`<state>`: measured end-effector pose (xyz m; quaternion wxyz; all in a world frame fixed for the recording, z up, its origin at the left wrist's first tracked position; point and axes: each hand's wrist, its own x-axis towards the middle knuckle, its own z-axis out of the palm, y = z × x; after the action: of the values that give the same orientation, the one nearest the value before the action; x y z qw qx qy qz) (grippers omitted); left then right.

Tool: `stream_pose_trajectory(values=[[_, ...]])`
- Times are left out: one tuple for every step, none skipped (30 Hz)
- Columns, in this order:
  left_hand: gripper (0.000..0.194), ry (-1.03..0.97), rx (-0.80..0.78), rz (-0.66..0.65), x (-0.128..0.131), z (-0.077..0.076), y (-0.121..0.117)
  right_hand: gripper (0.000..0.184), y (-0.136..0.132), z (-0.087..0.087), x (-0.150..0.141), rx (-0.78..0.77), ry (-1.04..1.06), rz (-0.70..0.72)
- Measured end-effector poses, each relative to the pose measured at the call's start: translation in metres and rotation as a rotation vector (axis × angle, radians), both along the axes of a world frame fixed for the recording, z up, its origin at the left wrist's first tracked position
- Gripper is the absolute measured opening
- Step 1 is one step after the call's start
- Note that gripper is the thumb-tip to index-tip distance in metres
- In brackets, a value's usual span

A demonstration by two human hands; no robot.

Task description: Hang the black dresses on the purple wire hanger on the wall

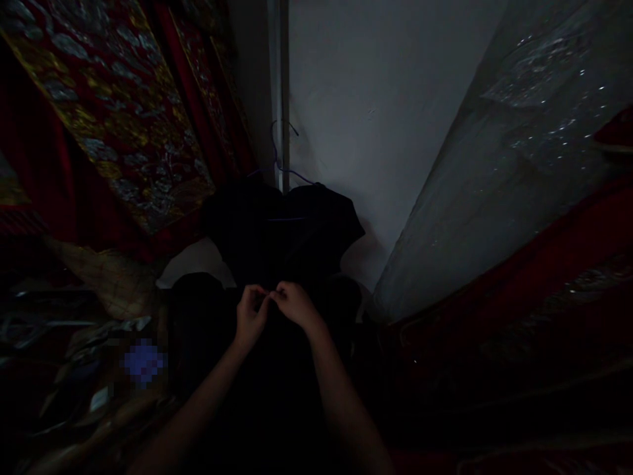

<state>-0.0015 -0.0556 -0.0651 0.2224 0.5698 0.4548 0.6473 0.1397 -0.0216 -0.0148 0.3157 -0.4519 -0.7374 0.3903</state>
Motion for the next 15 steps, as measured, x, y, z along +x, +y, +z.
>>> stream_pose_trajectory(values=[[0.014, 0.000, 0.001, 0.002, 0.000, 0.000, 0.000, 0.018, 0.000, 0.001, 0.001, 0.027, -0.002, 0.009], [0.014, 0.006, 0.003, 0.003, 0.000, 0.000, 0.001, 0.018, 0.001, 0.002, 0.001, 0.043, -0.001, 0.015], [0.012, 0.018, 0.007, 0.002, 0.000, -0.001, 0.001, 0.019, 0.001, 0.002, 0.003, 0.049, 0.003, 0.019], [0.010, 0.036, 0.011, -0.002, -0.001, -0.001, 0.001, 0.019, 0.000, 0.002, 0.004, 0.047, 0.013, 0.022], [0.007, 0.057, 0.018, -0.008, -0.001, -0.001, 0.002, 0.019, 0.000, 0.000, 0.006, 0.036, 0.030, 0.020], [0.004, 0.076, 0.026, -0.014, -0.002, -0.002, 0.002, 0.019, -0.001, -0.001, 0.007, 0.020, 0.054, 0.016], [0.003, 0.090, 0.031, -0.022, -0.002, -0.002, 0.001, 0.019, -0.001, -0.002, 0.009, 0.004, 0.083, 0.015], [0.004, 0.098, 0.035, -0.030, -0.002, -0.002, 0.001, 0.019, -0.001, -0.003, 0.010, -0.009, 0.111, 0.018], [0.004, 0.097, 0.035, -0.038, -0.002, -0.002, 0.001, 0.020, -0.002, -0.004, 0.011, -0.017, 0.132, 0.026], [0.004, 0.089, 0.033, -0.045, -0.002, -0.001, 0.000, 0.021, -0.002, -0.004, 0.012, -0.016, 0.145, 0.037], [0.004, 0.076, 0.028, -0.051, -0.001, 0.000, -0.001, 0.023, -0.002, -0.003, 0.013, -0.009, 0.148, 0.051], [0.005, 0.061, 0.023, -0.058, -0.001, 0.001, -0.001, 0.025, -0.002, -0.003, 0.014, 0.000, 0.146, 0.064], [0.005, 0.046, 0.018, -0.061, 0.000, 0.002, -0.002, 0.027, -0.002, -0.003, 0.014, 0.007, 0.145, 0.071], [0.006, 0.032, 0.014, -0.063, 0.001, 0.003, -0.003, 0.028, -0.002, -0.003, 0.015, 0.010, 0.146, 0.073], [0.007, 0.020, 0.009, -0.067, 0.002, 0.004, -0.003, 0.029, -0.002, -0.003, 0.015, 0.011, 0.151, 0.070]])
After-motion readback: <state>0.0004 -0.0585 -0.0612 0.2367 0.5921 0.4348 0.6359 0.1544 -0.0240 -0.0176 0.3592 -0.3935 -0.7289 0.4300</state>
